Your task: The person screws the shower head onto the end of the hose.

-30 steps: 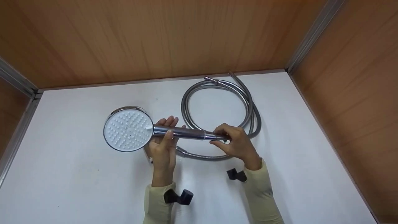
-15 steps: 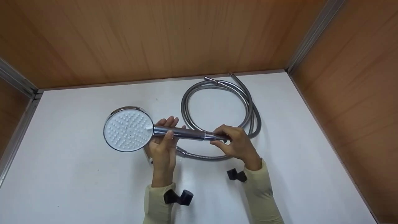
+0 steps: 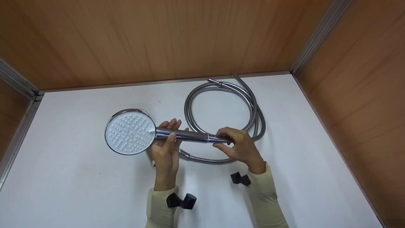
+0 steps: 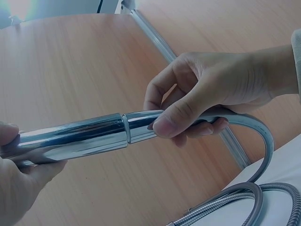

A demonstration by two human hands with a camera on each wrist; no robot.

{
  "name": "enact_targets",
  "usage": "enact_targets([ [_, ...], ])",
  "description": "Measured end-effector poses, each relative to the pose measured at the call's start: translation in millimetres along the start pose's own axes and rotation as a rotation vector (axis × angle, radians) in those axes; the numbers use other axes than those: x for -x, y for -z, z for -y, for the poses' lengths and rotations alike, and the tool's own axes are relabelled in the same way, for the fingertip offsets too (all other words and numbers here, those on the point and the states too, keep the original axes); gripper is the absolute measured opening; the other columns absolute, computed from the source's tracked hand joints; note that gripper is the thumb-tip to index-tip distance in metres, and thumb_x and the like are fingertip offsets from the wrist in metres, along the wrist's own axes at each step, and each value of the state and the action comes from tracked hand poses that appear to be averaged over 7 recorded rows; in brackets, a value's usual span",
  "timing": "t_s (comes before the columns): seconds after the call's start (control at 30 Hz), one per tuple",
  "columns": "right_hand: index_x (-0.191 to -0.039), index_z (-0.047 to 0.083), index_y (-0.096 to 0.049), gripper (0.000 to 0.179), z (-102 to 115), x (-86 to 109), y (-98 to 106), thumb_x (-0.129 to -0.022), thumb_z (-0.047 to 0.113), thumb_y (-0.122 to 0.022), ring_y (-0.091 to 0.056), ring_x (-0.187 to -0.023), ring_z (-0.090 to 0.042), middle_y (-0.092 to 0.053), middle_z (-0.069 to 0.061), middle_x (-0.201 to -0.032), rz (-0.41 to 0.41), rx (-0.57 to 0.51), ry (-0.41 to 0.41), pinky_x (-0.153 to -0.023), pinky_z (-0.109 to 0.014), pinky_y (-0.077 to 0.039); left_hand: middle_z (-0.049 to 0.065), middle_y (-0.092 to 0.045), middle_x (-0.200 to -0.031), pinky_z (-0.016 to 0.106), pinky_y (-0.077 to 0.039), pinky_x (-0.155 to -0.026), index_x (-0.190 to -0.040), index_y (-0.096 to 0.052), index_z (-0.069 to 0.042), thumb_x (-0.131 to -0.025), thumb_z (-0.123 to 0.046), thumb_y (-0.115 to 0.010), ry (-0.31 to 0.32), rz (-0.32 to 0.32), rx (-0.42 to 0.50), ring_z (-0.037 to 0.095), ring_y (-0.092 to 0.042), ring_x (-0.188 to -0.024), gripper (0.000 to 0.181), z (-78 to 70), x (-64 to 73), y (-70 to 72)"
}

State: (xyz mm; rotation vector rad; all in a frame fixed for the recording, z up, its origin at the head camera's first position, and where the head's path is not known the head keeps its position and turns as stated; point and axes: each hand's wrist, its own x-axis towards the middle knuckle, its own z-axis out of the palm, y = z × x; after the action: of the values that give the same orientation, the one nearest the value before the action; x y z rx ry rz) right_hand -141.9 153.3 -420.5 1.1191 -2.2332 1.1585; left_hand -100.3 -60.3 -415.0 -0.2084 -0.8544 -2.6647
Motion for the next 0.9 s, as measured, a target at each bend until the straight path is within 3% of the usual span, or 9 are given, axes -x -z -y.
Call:
enact_targets([
  [0.47,-0.09,0.005,-0.066,0.022,-2.1,-0.2,-1.3,-0.073,0.005,-0.08,-0.048,-0.051,-0.013,-0.067,-0.003,-0.076,-0.003,-0.026,0.028,-0.045,-0.012,-0.037,0.008,-0.065,-0.112,0.045,-0.053,-0.098,-0.113,-0.05,-0.004,-0.088,0.012,-0.054,0.009,-0.004,-0.01,0.021,-0.063,-0.111,0.031,-0.1,-0.1,1.9],
  [0.9,-0.093,0.001,-0.062,0.032,-2.6,-0.5,-3.1,-0.07,0.007,-0.083,-0.053,-0.056,-0.013,-0.065,-0.006,-0.076,0.004,0.021,0.007,-0.046,-0.019,-0.047,0.008,-0.066,-0.112,0.045,-0.053,-0.098,-0.113,-0.05,-0.004,-0.088,0.014,-0.051,-0.011,-0.004,-0.014,0.022,-0.064,-0.11,0.032,1.7,-1.2,2.8],
])
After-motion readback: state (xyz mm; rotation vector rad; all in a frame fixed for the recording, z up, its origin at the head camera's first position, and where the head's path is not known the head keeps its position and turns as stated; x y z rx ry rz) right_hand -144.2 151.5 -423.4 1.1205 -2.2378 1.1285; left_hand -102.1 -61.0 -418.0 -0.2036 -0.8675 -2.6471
